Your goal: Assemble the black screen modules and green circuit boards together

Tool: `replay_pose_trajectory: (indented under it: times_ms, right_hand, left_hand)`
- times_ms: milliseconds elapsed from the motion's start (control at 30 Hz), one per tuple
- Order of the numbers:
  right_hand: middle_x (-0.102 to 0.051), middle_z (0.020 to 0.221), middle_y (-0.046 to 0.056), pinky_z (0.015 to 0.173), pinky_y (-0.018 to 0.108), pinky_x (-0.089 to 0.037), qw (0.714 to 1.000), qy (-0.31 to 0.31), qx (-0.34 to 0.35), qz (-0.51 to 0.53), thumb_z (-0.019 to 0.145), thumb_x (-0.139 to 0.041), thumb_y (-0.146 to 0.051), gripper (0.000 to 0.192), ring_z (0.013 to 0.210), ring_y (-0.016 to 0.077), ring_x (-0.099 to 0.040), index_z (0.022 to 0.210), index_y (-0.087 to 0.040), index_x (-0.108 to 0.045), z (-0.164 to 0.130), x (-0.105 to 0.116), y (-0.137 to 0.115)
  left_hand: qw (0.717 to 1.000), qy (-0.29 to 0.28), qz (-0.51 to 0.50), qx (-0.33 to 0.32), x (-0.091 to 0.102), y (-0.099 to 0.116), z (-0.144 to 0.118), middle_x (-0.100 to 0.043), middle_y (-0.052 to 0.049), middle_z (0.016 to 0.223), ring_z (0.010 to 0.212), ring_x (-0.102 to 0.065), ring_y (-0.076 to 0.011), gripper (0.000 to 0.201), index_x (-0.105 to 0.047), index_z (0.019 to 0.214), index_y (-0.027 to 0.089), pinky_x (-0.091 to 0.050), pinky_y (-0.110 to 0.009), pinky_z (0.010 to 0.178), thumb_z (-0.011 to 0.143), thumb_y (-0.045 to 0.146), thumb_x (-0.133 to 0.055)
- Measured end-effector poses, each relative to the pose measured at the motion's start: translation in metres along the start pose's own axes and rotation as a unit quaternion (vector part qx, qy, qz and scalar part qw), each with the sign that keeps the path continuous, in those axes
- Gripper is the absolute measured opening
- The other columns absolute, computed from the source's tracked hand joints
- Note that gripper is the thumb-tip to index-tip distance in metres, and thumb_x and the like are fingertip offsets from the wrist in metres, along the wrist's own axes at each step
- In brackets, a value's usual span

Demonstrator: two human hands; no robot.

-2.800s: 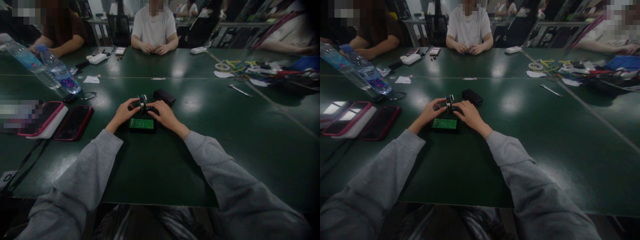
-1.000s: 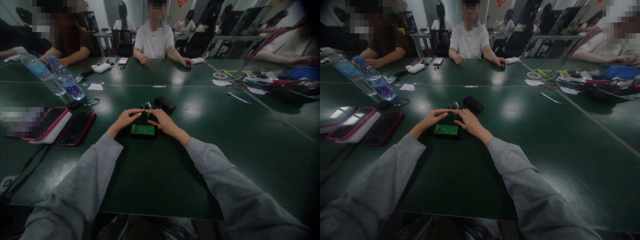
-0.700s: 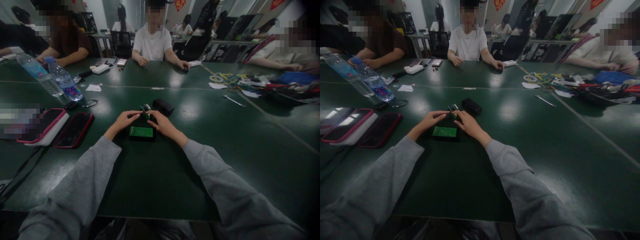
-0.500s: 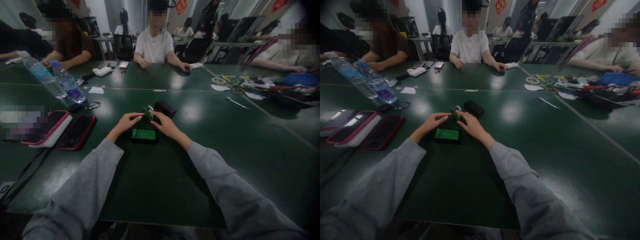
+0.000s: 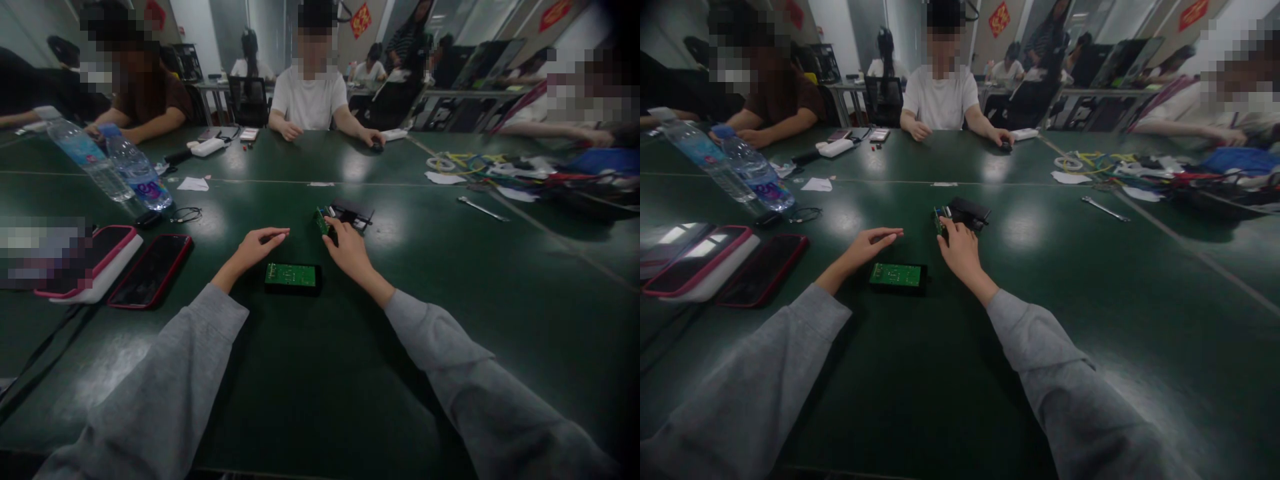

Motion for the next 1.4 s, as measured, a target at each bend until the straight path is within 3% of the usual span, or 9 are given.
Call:
replay_pose_trajectory:
  times_ms: [100,200,333,467,600,733,933,1133,1400]
  right_hand:
    - [-0.061,0.112,0.016,0.092,0.055,-0.051,1.0,0.007,-0.01,-0.005,0.096,-0.049,-0.03,0.049,0.104,0.0337,-0.061,0.144,-0.018,-0.051,-0.001,-0.002,0.003]
    - [-0.058,0.119,0.018,0.095,0.059,-0.048,0.997,0.07,-0.024,0.009,0.097,-0.05,-0.035,0.047,0.115,0.0371,-0.054,0.141,-0.018,-0.053,-0.002,0.005,0.001]
    - [-0.058,0.122,0.015,0.105,0.055,-0.043,0.978,0.155,0.015,0.141,0.102,-0.042,-0.043,0.037,0.12,0.0313,-0.051,0.125,-0.02,-0.058,-0.015,0.028,-0.02]
    - [-0.059,0.126,0.01,0.105,0.047,-0.047,0.945,-0.024,0.113,0.305,0.102,-0.047,-0.05,0.04,0.119,0.0252,-0.056,0.131,-0.023,-0.053,-0.047,0.043,-0.051]
    - [-0.055,0.133,0.013,0.106,0.05,-0.047,0.932,-0.152,0.161,0.285,0.091,-0.069,-0.047,0.061,0.124,0.0282,-0.054,0.141,-0.021,-0.045,-0.073,0.042,-0.063]
    - [-0.059,0.126,0.013,0.101,0.05,-0.051,0.949,-0.139,0.147,0.243,0.09,-0.068,-0.036,0.052,0.116,0.0287,-0.059,0.135,-0.019,-0.047,-0.062,0.031,-0.055]
    - [-0.053,0.135,0.018,0.109,0.057,-0.046,0.99,0.008,0.092,0.102,0.086,-0.056,-0.014,0.057,0.128,0.0343,-0.052,0.142,-0.016,-0.042,-0.032,0.018,-0.042]
    - [-0.039,0.149,0.017,0.113,0.059,-0.043,0.989,-0.05,0.132,0.041,0.092,-0.054,-0.017,0.064,0.139,0.0355,-0.041,0.153,-0.022,-0.033,-0.038,0.021,-0.053]
    - [-0.039,0.149,0.018,0.106,0.058,-0.05,0.981,-0.108,0.112,0.115,0.1,-0.054,-0.046,0.061,0.132,0.0354,-0.052,0.153,-0.025,-0.035,-0.038,0.018,-0.054]
  left_hand:
    - [1.0,0.0,-0.026,-0.003,-0.001,-0.001,0.001,-0.074,-0.008,0.124,0.116,-0.067,-0.0216,0.037,-0.07,0.124,0.024,-0.05,-0.042,0.104,0.094,0.044,-0.06]
    - [0.997,0.024,-0.071,0.002,0.0,-0.002,0.001,-0.075,-0.009,0.12,0.102,-0.07,-0.0188,0.035,-0.071,0.122,0.022,-0.053,-0.039,0.097,0.094,0.04,-0.061]
    - [0.993,0.059,-0.097,0.017,0.003,0.001,0.001,-0.076,-0.008,0.116,0.092,-0.069,-0.0158,0.032,-0.071,0.118,0.021,-0.054,-0.035,0.09,0.094,0.04,-0.06]
    - [0.99,0.085,-0.105,0.034,0.004,0.005,-0.001,-0.077,-0.008,0.112,0.09,-0.069,-0.0167,0.03,-0.072,0.114,0.02,-0.053,-0.033,0.083,0.095,0.039,-0.058]
    - [0.99,0.092,-0.105,0.037,0.005,0.008,-0.002,-0.077,-0.008,0.11,0.09,-0.068,-0.0168,0.03,-0.072,0.113,0.02,-0.052,-0.032,0.083,0.095,0.04,-0.058]
    - [0.988,0.111,-0.104,0.04,0.006,0.007,-0.001,-0.077,-0.008,0.112,0.095,-0.068,-0.0178,0.029,-0.073,0.11,0.021,-0.053,-0.033,0.085,0.095,0.04,-0.058]
    - [0.988,0.117,-0.095,0.017,0.003,0.001,0.002,-0.074,-0.009,0.121,0.104,-0.067,-0.0195,0.038,-0.071,0.117,0.02,-0.052,-0.033,0.09,0.091,0.047,-0.064]
    - [0.996,0.084,0.008,0.002,0.0,-0.004,0.002,-0.073,-0.008,0.122,0.093,-0.067,-0.0174,0.036,-0.069,0.119,0.022,-0.051,-0.032,0.079,0.087,0.04,-0.07]
    - [0.994,0.101,0.042,0.002,-0.003,-0.004,0.002,-0.073,-0.007,0.117,0.087,-0.068,-0.0155,0.035,-0.063,0.118,0.022,-0.051,-0.031,0.075,0.085,0.029,-0.072]
Point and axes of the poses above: each hand's wrist, its own z-axis towards the middle knuckle, its own x-axis out of the back of the hand, y = z × x, the point moved 2 cm from there along z, towards the middle knuckle
